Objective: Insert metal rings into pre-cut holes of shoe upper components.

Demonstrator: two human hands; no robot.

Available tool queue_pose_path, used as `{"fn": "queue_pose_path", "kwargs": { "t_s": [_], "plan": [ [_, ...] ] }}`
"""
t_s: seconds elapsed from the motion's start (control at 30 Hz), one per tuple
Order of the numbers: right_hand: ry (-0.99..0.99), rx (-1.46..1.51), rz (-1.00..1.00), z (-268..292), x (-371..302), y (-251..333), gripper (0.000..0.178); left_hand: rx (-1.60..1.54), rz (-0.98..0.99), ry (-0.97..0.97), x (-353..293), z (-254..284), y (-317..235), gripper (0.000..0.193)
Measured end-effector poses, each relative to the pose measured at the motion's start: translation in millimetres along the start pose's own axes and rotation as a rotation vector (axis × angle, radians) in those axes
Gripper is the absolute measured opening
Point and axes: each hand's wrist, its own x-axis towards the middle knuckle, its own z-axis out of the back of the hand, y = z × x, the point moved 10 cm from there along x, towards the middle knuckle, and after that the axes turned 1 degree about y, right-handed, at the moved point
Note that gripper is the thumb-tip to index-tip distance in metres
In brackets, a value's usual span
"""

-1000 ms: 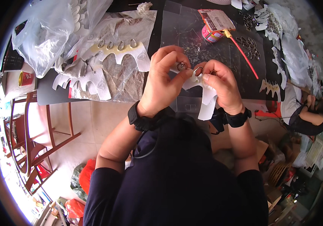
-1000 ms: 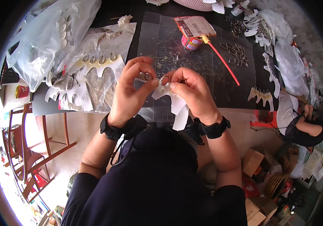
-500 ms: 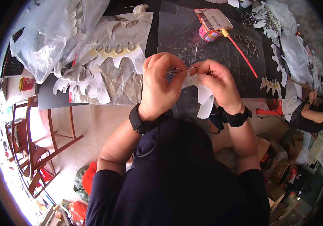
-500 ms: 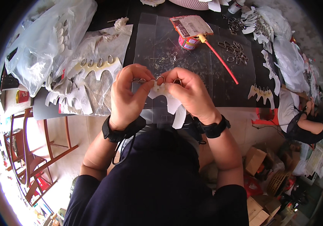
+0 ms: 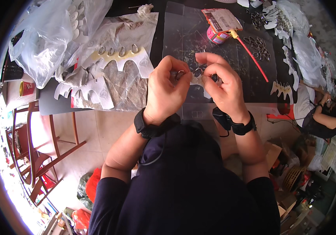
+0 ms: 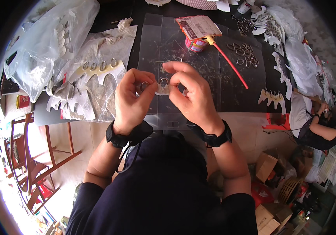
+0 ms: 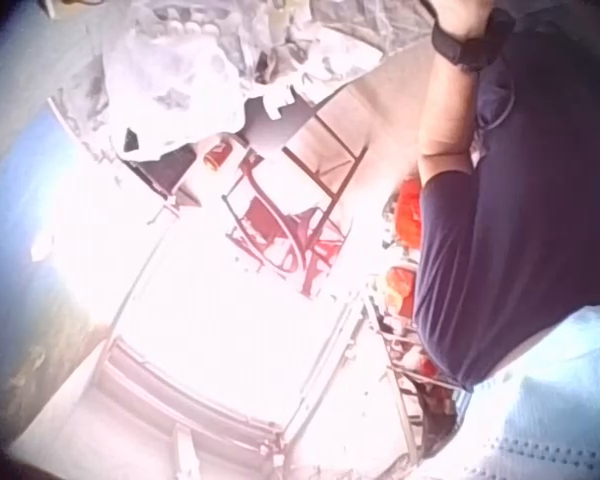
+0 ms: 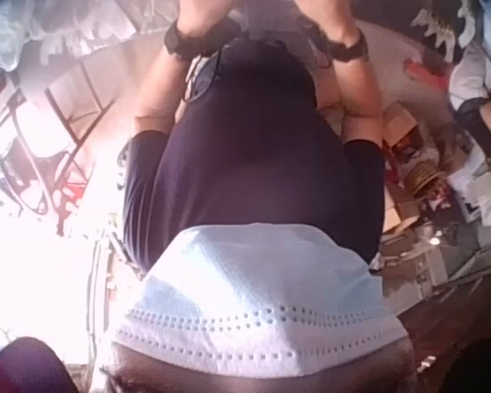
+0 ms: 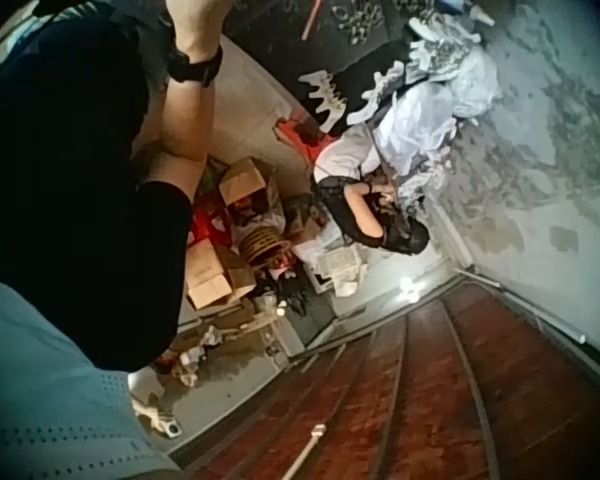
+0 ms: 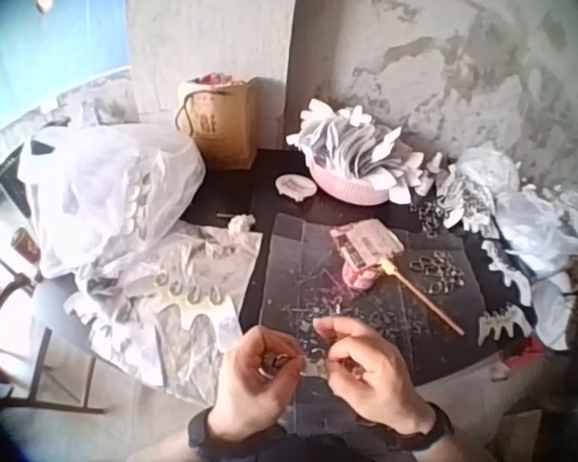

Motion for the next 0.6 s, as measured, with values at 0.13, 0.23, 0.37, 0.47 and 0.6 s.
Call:
{"fn": "queue_pose_path", "kwargs": {
  "t_s": [0.13, 0.23, 0.37, 0.47, 0.6],
  "plan": [
    [0.026, -0.073, 0.043, 0.8, 0.2, 2.0, 0.01, -0.023, -0.015, -0.038, 1.8, 2.4, 2.4, 0.01],
    [0.03, -0.045, -0.034, 0.7, -0.8, -1.2, 0.01, -0.061, 0.065, 0.002, 0.8, -0.1, 9.7, 0.01],
    [0.024, -0.059, -0.047, 1.3, -1.5, -2.8, 0.009, -0.087, 0.096, 0.033, 0.2, -3.5, 14.9, 0.011],
    [0.024, -0.079, -0.046, 1.7, -2.2, -4.5, 0.009, -0.068, 0.099, 0.04, 0.2, -4.2, 14.1, 0.011],
    [0.009, -0.077, -0.046, 2.3, -2.7, -5.7, 0.008, -0.079, 0.109, 0.034, -0.2, -4.7, 15.1, 0.011]
  ]
}}
